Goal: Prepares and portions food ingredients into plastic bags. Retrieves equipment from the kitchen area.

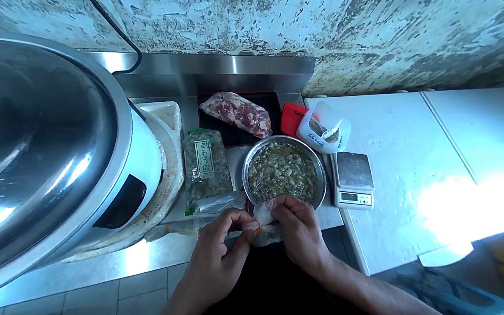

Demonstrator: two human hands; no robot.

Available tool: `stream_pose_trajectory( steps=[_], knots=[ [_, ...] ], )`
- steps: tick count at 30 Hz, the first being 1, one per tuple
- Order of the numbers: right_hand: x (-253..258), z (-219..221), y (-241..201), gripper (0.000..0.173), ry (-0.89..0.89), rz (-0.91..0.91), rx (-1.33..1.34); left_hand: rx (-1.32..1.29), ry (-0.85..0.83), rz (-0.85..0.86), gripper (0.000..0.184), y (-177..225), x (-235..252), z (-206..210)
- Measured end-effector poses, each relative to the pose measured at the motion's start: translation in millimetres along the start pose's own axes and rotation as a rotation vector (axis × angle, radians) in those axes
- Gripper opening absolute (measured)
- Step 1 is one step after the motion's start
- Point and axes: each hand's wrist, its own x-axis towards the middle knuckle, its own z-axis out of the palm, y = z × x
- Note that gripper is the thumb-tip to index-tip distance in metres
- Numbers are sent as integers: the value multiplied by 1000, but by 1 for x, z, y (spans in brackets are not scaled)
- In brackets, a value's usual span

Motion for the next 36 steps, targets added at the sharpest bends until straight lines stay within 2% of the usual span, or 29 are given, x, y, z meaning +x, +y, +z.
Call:
stream_pose_trajectory(
  steps=[3,7,10,17,24,29,33,36],
  knots=[
    [5,-3,-2,19,-123,41,-13,7,7,19,14,-8,-1,-2],
    [7,-2,-4,17,-172,27,-167,358,37,139,18,-12,-4,-1],
    [10,0,-3,17,-180,70,-230,489,51,217,21,-15,-4,0],
    [14,-2,8,19,-217,220,-264,594,-155,209,27,-20,-5,-2],
    [23,1,1,19,-334,292,-371,541,-309,135,26,-21,-2,-16],
    [24,4,-1,22,-400,318,-437,706,-415,276,27,-16,2,-20],
    [26,6,-1,23,-434,322,-477,846,-426,432,23,-16,6,-19],
    [29,6,-1,22,-441,342,-459,863,-439,455,23,-18,9,-18]
  ],
)
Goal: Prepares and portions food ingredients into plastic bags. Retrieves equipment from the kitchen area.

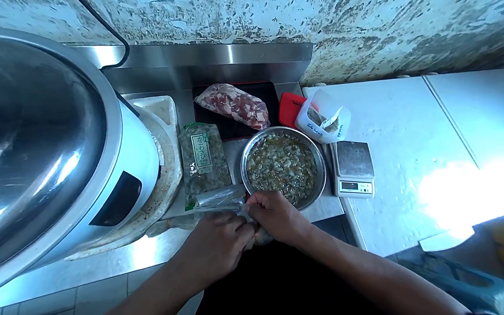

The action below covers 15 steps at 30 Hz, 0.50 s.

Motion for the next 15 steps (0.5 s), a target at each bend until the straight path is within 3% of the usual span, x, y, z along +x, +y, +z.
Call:
stream_pose_trajectory(
  steps=[3,10,15],
  knots=[
    [2,0,5,23,-37,-41,25,-95,-34,-1,28,-7,-4,1],
    [3,2,5,24,-113,-117,5,-297,-299,-8,35,-16,-13,-20],
    [0,6,7,24,-49,-115,4,-337,-509,-55,39,-17,-9,-36]
  ],
)
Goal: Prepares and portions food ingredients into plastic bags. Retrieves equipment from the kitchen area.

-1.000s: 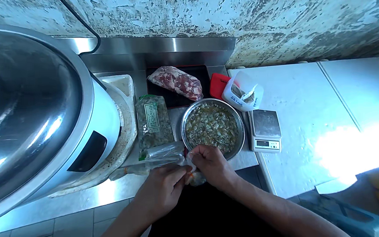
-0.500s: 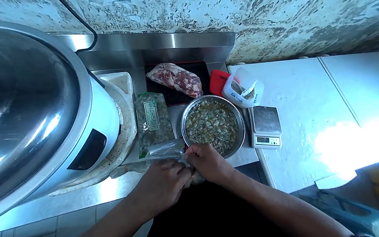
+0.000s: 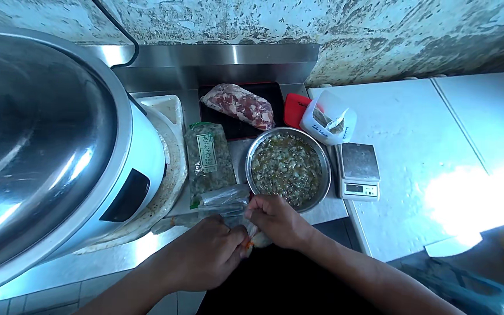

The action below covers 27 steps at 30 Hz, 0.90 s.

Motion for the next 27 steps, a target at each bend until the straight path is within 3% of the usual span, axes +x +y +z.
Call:
stream_pose_trajectory(
  steps=[3,7,10,12,16,19,22,27],
  knots=[
    [-5,-1,3,23,65,-19,5,-13,-52,-14,42,1,-4,-1],
    [-11,3,7,20,200,-89,76,-17,43,-83,39,-2,-6,1],
    [-16,5,9,18,318,-197,137,55,278,-106,30,-11,-3,12],
    [-18,5,11,18,361,-253,173,83,472,-23,24,-17,0,21],
    [-24,-9,12,15,238,-333,212,94,684,94,20,-14,4,24],
    [-30,-14,3,28,60,-408,88,167,701,93,23,-7,9,26],
    [-33,-15,3,25,80,-503,-83,218,657,99,29,-1,11,22],
    [-37,-16,16,24,150,-483,360,386,569,108,32,8,1,0]
  ],
)
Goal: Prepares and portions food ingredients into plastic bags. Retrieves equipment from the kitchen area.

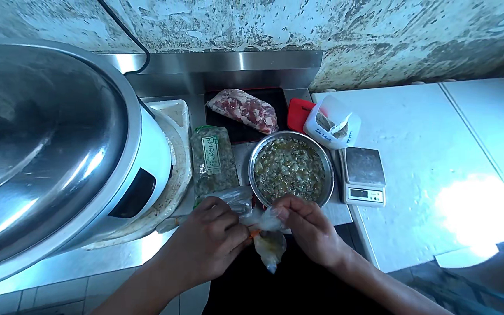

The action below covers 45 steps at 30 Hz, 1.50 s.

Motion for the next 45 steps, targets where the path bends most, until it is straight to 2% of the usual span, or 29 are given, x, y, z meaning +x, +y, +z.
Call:
stream_pose_trajectory(
  steps=[5,8,11,16,23,27,31,36,41,43,45],
  knots=[
    [-2,-1,5,31,-37,65,330,40,-39,182,24,-8,7,-9],
    [-2,-3,2,35,-86,71,241,96,-62,209,24,-10,11,-7],
    [-5,-6,2,34,-84,54,94,164,-49,157,26,-10,11,3],
    [-8,-14,4,32,-2,79,105,237,31,1,31,3,11,14],
    [-4,-11,5,25,90,281,501,305,140,-58,31,16,5,30],
    [-2,-6,5,26,178,323,651,278,185,-129,37,20,3,44],
    [-3,-10,6,23,104,332,641,166,206,-185,43,27,3,53],
    [-4,-17,7,22,-27,274,540,-83,180,-265,39,30,4,55],
    [-9,-20,8,35,36,154,74,-208,40,-400,44,28,7,55],
    [-10,-19,3,37,134,140,150,-330,59,-368,42,28,6,62],
    [-7,-15,-7,32,299,189,346,-441,106,-331,36,30,5,67]
  ],
)
